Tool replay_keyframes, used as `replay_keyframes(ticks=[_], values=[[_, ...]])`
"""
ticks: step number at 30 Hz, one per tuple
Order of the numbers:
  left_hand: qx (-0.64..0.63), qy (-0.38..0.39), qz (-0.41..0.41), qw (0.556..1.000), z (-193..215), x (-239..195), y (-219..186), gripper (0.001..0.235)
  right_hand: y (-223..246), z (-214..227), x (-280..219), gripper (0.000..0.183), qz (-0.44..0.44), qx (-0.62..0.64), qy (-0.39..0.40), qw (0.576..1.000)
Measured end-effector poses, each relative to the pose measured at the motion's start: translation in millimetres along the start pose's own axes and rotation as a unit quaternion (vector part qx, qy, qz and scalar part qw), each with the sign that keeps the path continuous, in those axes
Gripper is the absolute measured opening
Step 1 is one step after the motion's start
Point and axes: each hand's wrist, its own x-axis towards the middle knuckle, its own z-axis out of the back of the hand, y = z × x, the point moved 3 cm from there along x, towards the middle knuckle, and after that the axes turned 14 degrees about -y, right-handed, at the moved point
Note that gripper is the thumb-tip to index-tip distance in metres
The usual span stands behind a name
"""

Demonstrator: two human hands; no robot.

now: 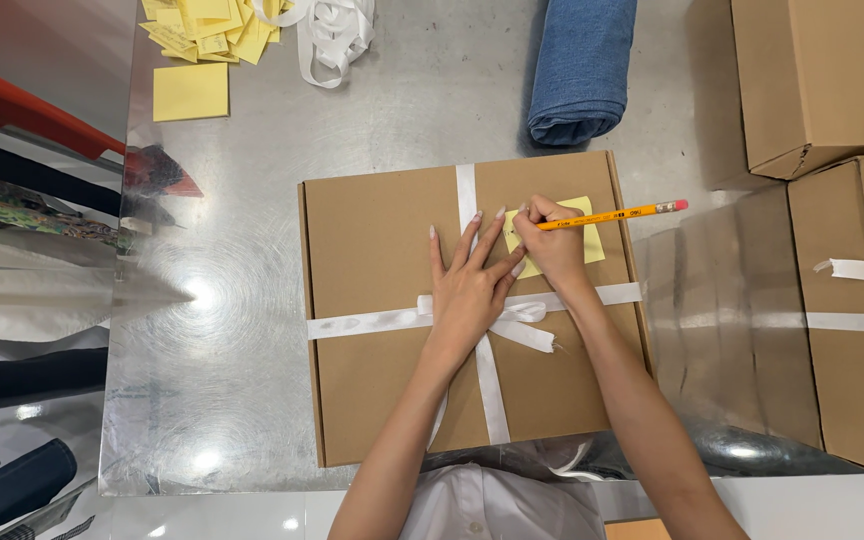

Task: The person ties a white ribbon around a cardboard box, forming a bow. They then pick up a yellow sticky note and a pencil, write on the note, and place it on the box. Finally, the person lifts the box and places it on top of a stack of other boxes.

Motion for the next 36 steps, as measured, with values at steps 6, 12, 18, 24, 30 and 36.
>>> replay_keyframes(ticks=[6, 12, 18, 24, 30, 36], values=[[-0.001, 0.002, 0.002, 1.0, -1.8, 0.4, 1.0, 0.031, -10.7, 0.2, 0.3, 0.035, 0.003, 0.002, 0.013, 1.0], [-0.006, -0.003, 0.003, 1.0, 1.9, 0.4, -0.8, 0.031, 0.7, 1.1, -0.5, 0.034, -0.007, 0.002, -0.008, 1.0], [-0.005, 0.005, 0.002, 1.0, 0.4, 1.1, 0.1, 0.031, -2.3, 1.8, 2.1, 0.033, 0.002, 0.001, 0.0, 1.0], [-0.002, 0.004, 0.001, 1.0, 2.5, 0.9, -1.1, 0.031, 1.8, -1.1, -0.2, 0.034, -0.003, 0.012, -0.011, 1.0], [0.001, 0.001, 0.001, 1.0, -0.5, 0.0, -0.4, 0.031, 0.0, 2.4, -1.4, 0.032, -0.001, 0.01, -0.008, 1.0], [-0.004, -0.002, 0.003, 1.0, 0.1, 0.4, -1.0, 0.031, 5.3, 5.2, -1.0, 0.031, 0.006, 0.003, -0.016, 1.0]])
